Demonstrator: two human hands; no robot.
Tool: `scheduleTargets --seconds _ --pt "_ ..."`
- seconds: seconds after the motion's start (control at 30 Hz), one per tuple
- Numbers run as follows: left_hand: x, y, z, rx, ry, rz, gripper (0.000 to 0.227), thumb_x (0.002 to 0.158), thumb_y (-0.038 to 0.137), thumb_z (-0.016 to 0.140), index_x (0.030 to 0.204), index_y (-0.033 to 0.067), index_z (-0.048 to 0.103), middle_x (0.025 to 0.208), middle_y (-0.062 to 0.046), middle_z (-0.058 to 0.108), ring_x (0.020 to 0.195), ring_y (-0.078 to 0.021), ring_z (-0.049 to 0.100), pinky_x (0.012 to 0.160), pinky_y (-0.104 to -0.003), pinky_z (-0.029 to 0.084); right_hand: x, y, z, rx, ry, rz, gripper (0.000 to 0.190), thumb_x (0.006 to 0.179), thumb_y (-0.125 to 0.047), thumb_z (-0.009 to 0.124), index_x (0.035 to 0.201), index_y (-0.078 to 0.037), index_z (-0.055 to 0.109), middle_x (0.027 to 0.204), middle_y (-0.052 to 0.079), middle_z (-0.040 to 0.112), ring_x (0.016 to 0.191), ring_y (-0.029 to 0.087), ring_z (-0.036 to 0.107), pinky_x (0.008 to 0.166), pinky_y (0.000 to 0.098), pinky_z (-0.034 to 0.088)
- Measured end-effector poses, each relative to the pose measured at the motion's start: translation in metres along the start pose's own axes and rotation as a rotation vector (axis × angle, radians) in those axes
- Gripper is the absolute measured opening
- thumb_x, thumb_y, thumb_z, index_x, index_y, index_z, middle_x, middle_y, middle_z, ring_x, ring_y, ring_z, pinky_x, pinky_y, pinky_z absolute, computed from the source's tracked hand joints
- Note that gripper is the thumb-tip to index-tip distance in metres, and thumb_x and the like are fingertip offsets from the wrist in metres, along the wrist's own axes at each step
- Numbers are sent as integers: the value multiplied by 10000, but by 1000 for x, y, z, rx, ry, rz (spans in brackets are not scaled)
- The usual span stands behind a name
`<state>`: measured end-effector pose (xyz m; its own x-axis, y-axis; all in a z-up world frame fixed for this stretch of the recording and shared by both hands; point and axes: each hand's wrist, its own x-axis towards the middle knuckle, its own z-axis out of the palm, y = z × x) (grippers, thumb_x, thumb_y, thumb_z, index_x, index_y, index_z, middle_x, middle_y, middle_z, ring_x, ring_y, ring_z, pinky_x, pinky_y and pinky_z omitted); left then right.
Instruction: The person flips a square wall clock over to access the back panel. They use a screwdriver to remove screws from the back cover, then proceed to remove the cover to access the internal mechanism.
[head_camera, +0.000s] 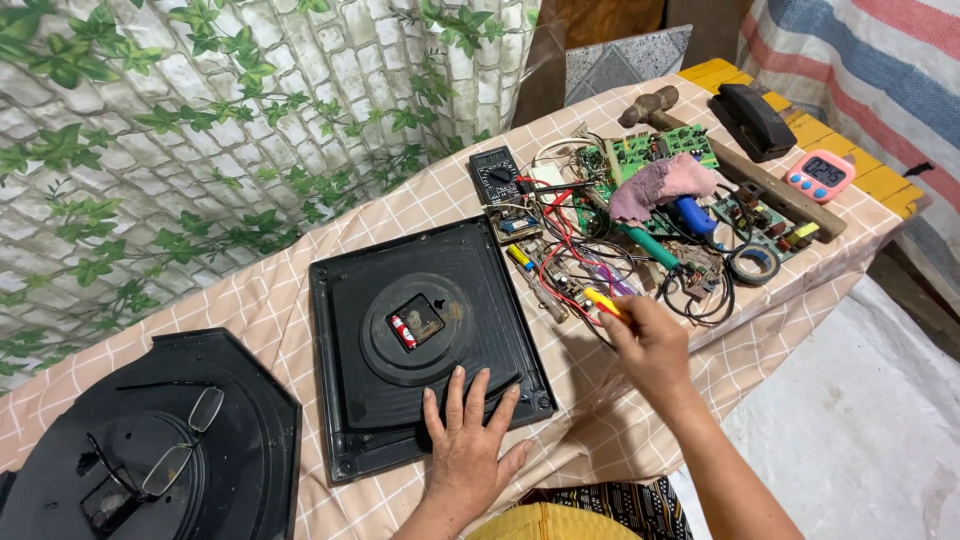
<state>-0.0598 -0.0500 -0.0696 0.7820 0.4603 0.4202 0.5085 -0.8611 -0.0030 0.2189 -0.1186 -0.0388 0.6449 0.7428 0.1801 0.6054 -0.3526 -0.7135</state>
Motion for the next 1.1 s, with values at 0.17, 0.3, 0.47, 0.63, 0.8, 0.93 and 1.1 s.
scheduleTargets --seconds 0.17,0.3,0.47,0.63,0.8,0.93,1.1 --pt "0 0 -1 64 -6 12 823 823 711 640 1517 304 466 1587 -154 360 1482 -443 276 1118 -713 221 5 -34 -40 654 124 -183 219 888 -11 763 1095 34 708 940 115 707 794 135 659 674 192 595" --pt "-2 0 0 91 -19 15 854 838 752 606 1545 310 423 1608 -148 338 1503 -430 260 1139 -702 217 7 -47 -52 858 79 -154 246 888 4 752 1128 31 703 1013 121 706 885 149 676 767 196 612" --pt "-3 -1 0 56 -49 -1 922 838 701 663 1595 283 342 1584 -127 397 1506 -405 293 1146 -698 226 2 -76 -59 829 74 -341 163 968 -53 683 1091 41 630 952 108 598 675 110 584 579 167 569" --pt "-7 -5 2 -275 27 -90 693 817 394 702 1419 108 513 1517 -158 457 1493 -407 309 1219 -656 202 -14 -107 -64 762 -67 -374 181 966 -86 665 1076 58 655 971 151 695 724 153 711 631 200 631" --pt "-6 -3 -3 -377 53 -124 700 620 72 590 1321 60 588 1473 -196 475 1473 -459 317 1213 -666 214 -23 -121 -61 510 -167 -495 132 957 -117 685 981 10 664 890 88 690 713 122 633 645 213 537" --pt "-6 -1 7 -358 127 -106 565 869 345 621 1392 166 504 1492 -204 475 1485 -494 317 1209 -666 179 -26 -116 -45 544 -184 -504 161 925 -142 736 985 0 692 775 90 659 634 143 598 622 275 534" --pt "-1 2 7 -314 203 -118 578 946 599 579 1230 105 675 1441 -192 530 1455 -492 356 1188 -643 187 -29 -114 -33 568 -202 -458 156 895 -109 765 1001 0 730 677 128 665 568 192 614 607 346 556"
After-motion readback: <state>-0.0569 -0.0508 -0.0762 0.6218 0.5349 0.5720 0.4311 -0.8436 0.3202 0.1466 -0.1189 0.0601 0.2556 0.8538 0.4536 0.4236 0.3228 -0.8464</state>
